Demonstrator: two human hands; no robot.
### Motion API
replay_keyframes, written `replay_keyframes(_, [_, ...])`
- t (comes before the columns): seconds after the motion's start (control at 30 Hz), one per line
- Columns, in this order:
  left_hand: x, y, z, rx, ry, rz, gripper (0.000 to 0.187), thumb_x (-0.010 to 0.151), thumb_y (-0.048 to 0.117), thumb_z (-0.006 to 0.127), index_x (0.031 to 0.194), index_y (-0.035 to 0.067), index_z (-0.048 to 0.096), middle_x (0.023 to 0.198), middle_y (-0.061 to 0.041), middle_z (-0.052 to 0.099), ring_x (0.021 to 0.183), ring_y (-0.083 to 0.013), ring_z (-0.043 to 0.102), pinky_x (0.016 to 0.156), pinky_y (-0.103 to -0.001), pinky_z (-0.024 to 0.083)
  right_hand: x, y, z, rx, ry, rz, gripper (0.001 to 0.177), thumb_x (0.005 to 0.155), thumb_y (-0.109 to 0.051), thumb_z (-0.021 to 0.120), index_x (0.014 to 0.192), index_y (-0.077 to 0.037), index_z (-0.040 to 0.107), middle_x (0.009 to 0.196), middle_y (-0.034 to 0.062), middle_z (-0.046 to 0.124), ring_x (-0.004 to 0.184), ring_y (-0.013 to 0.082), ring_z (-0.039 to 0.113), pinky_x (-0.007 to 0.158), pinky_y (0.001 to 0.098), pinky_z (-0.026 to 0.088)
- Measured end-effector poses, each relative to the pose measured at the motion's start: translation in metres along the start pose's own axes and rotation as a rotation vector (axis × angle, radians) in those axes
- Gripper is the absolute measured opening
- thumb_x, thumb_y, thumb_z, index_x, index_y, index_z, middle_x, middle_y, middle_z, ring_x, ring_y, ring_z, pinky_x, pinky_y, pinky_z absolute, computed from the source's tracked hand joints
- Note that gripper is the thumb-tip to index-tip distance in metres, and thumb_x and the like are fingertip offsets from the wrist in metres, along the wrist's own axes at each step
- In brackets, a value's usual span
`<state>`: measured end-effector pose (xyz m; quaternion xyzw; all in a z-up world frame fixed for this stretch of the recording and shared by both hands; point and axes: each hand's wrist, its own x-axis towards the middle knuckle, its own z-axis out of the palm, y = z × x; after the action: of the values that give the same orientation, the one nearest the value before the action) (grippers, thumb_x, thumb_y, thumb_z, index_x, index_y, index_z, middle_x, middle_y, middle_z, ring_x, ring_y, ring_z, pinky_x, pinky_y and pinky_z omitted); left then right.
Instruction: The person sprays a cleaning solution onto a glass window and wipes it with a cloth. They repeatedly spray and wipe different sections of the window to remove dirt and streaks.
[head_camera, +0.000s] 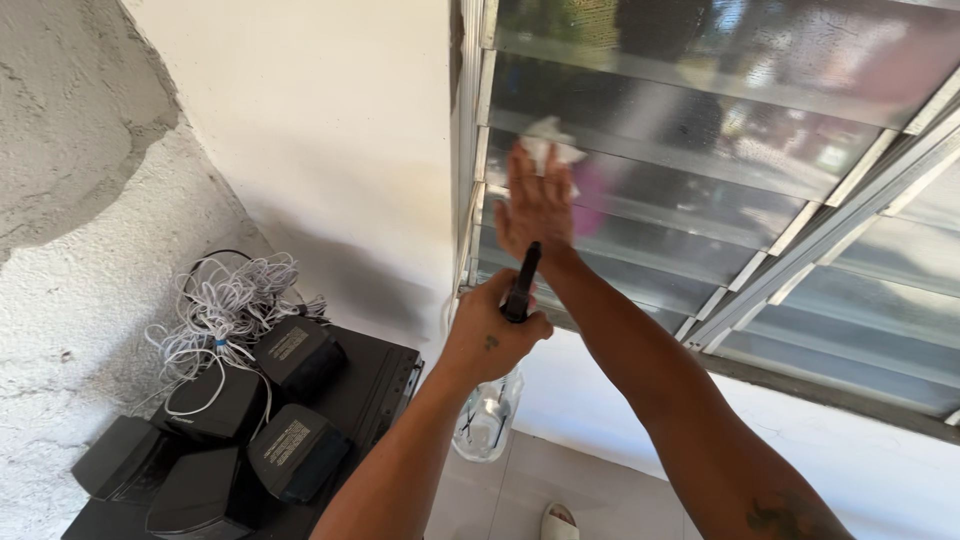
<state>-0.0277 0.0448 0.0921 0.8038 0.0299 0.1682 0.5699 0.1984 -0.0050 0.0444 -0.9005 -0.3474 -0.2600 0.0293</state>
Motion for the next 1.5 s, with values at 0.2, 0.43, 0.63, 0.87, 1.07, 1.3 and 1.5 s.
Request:
replay_keyframes(0.2, [-0.002,0.006,-0.009,-0.051,-0.006,-0.066,0.035,0.070,0.017,0.077,0.099,0.001,0.065,0.066,-0.009,0.068,0.052,-0.0157,0.065,0.051,-0.031,0.052,0.020,-0.013,-0.007,-0.045,-0.013,-0.277,0.073,0.104,-0.041,0.040,0.160,0.002,0.023,0.173,0.0125,0.009,0.157,0.0395,-0.004,0.127,0.0543,0.004])
replay_keyframes(0.43, [0.015,0.027,0.033,-0.118,-0.141,-0.104,0.038,0.070,0.015,0.075,0.103,0.002,0.064,0.079,-0.009,0.070,0.053,-0.0147,0.065,0.050,-0.033,0.052,-0.052,0.087,-0.026,-0.259,-0.116,-0.208,0.070,0.098,-0.036,0.046,0.161,-0.012,0.029,0.171,0.0027,0.013,0.158,0.0327,0.004,0.127,0.0535,0.011])
replay_keyframes(0.63, [0.020,0.029,0.066,-0.028,-0.174,0.087,0.036,0.071,0.019,0.079,0.100,0.001,0.065,0.079,-0.008,0.071,0.058,-0.0138,0.066,0.054,-0.031,0.050,-0.146,0.184,-0.044,-0.424,-0.016,0.026,0.059,0.099,-0.024,0.046,0.156,-0.008,0.042,0.163,0.0106,0.034,0.148,0.0423,0.025,0.115,0.0591,0.026])
replay_keyframes(0.87, [0.025,0.059,0.069,-0.239,-0.200,0.084,0.039,0.071,0.020,0.074,0.104,0.001,0.064,0.075,-0.007,0.071,0.052,-0.0126,0.065,0.049,-0.030,0.050,-0.200,0.238,-0.079,-0.017,0.479,0.028,0.036,0.086,0.007,0.058,0.116,-0.004,0.073,0.145,0.0025,0.057,0.133,0.0318,0.061,0.115,0.0505,0.054])
replay_keyframes(1.07, [0.043,0.082,0.059,-0.077,-0.176,0.059,0.034,0.074,0.022,0.073,0.098,0.001,0.065,0.062,-0.009,0.068,0.050,-0.0143,0.067,0.048,-0.031,0.049,-0.179,0.249,-0.128,0.164,0.749,0.098,0.042,0.089,0.012,0.050,0.126,0.004,0.069,0.157,0.0237,0.040,0.140,0.0447,0.057,0.111,0.0434,0.056])
replay_keyframes(1.3, [0.040,0.074,0.048,-0.103,-0.174,0.014,0.032,0.073,0.027,0.074,0.096,0.011,0.059,0.065,-0.005,0.068,0.051,-0.0161,0.068,0.049,-0.032,0.054,-0.109,0.209,-0.083,0.006,0.716,0.312,0.072,0.100,-0.020,0.061,0.161,0.002,0.032,0.169,0.0269,0.021,0.154,0.0544,0.019,0.123,0.0683,0.027])
replay_keyframes(1.5, [0.019,0.062,0.018,0.017,-0.116,0.047,0.033,0.070,0.026,0.079,0.086,0.004,0.060,0.062,-0.010,0.063,0.055,-0.0194,0.062,0.057,-0.036,0.051,-0.016,0.085,-0.043,-0.033,0.422,0.356,0.084,0.104,-0.042,0.052,0.164,0.005,0.016,0.171,0.0230,0.010,0.153,0.0567,0.008,0.123,0.0697,0.011])
